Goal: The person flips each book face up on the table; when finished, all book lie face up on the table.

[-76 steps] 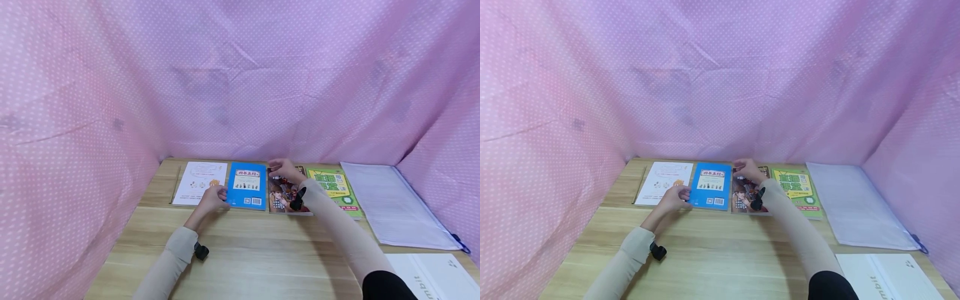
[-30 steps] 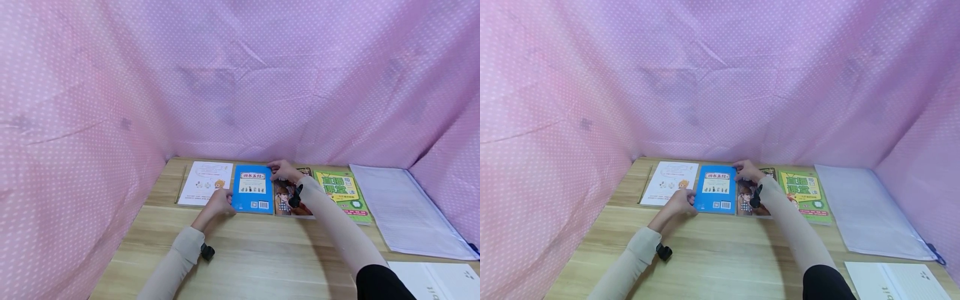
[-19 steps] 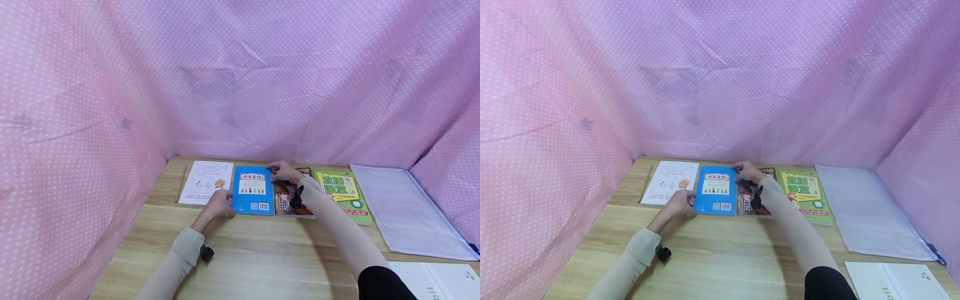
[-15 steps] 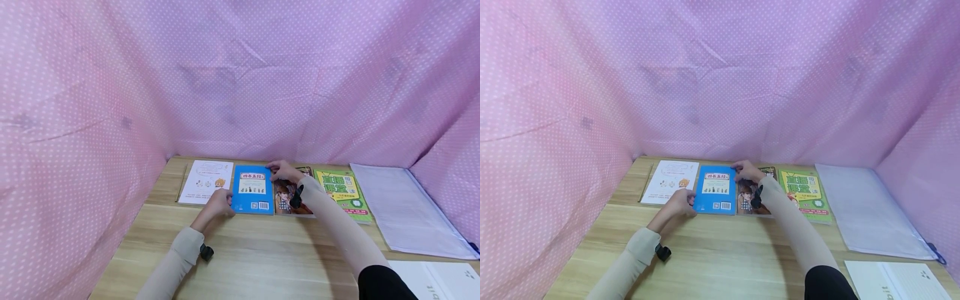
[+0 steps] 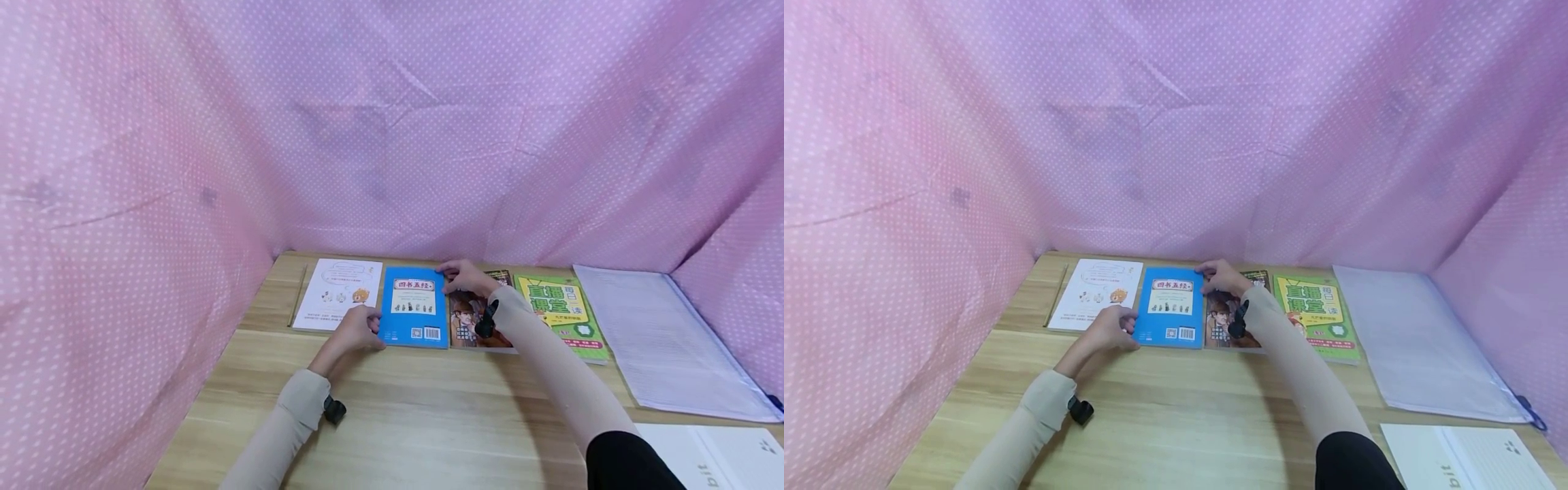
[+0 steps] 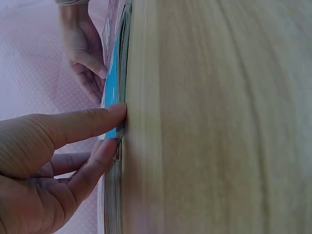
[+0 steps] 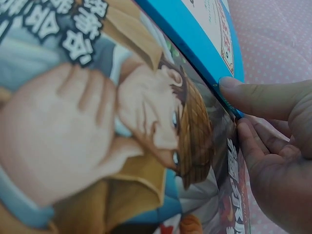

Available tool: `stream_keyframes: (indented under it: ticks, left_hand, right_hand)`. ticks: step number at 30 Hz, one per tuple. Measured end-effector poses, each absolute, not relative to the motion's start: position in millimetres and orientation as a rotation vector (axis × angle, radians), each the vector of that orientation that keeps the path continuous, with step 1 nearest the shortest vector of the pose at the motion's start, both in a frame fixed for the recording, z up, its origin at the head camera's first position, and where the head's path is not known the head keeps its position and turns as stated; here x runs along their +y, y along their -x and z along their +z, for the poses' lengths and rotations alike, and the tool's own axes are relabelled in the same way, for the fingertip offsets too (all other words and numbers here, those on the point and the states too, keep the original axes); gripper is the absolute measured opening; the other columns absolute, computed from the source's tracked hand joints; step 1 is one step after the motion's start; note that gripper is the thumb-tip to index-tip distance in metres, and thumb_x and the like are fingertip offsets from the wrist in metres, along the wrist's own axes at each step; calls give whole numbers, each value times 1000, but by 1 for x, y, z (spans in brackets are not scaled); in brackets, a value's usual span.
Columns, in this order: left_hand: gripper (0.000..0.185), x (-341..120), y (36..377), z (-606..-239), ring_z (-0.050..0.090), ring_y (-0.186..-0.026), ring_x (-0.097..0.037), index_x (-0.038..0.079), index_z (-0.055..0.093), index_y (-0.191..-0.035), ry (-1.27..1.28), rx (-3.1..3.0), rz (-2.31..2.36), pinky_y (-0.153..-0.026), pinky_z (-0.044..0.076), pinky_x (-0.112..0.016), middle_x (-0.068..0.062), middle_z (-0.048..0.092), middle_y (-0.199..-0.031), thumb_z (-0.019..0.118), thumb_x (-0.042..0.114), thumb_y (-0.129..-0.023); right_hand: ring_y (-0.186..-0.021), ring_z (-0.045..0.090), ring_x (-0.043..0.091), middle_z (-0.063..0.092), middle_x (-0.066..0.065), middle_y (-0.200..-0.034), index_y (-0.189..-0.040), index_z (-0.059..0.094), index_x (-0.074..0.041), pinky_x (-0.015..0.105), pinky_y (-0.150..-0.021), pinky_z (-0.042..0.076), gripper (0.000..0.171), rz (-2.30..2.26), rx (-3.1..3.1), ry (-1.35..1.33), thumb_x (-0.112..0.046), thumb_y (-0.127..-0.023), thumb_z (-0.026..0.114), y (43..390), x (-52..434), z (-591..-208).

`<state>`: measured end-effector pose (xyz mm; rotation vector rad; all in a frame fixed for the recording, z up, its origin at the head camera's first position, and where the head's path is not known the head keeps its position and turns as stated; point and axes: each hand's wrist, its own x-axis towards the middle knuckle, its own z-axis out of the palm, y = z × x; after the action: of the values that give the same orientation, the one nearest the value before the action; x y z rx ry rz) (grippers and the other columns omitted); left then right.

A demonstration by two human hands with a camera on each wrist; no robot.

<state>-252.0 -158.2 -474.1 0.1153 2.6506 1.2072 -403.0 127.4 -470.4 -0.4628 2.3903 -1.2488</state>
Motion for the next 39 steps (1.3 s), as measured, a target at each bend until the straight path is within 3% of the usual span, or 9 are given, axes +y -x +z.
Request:
stream_keyframes:
  ticks: [14, 22, 33, 39]
  left_hand:
    - [69, -158, 252, -475, 57, -91, -19, -4, 60, -136, -129, 2651, 1207, -84, 53, -29, -6, 65, -101, 89, 3, -74]
    - [68, -157, 252, -474, 57, -90, -19, -4, 60, -135, -135, 2656, 1205, -82, 53, -28, -6, 64, -100, 89, 2, -74]
    - [68, -158, 252, -473, 58, -90, -19, -4, 61, -134, -132, 2663, 1212, -82, 54, -28, -6, 65, -100, 90, 2, -73]
    - [68, -159, 251, -474, 58, -90, -19, -4, 61, -135, -132, 2662, 1211, -81, 53, -28, -6, 65, -100, 90, 3, -73]
  right_hand:
    - [-150, 32, 41, 37, 23, -160, -144, 55, -4, 54, -122, 30, 59, -1277, 2361, 501, 3, -89, 73, 399, 131, -470]
    - [-143, 38, 40, 42, 21, -156, -144, 55, -4, 55, -121, 32, 58, -1295, 2354, 513, 3, -88, 73, 398, 131, -470]
    - [-147, 37, 41, 43, 22, -156, -143, 56, -4, 54, -122, 31, 59, -1333, 2344, 502, 5, -88, 73, 398, 132, -467]
    - [-143, 42, 41, 48, 22, -153, -143, 56, -6, 55, -119, 36, 58, -1369, 2335, 468, 5, -88, 72, 395, 133, -464]
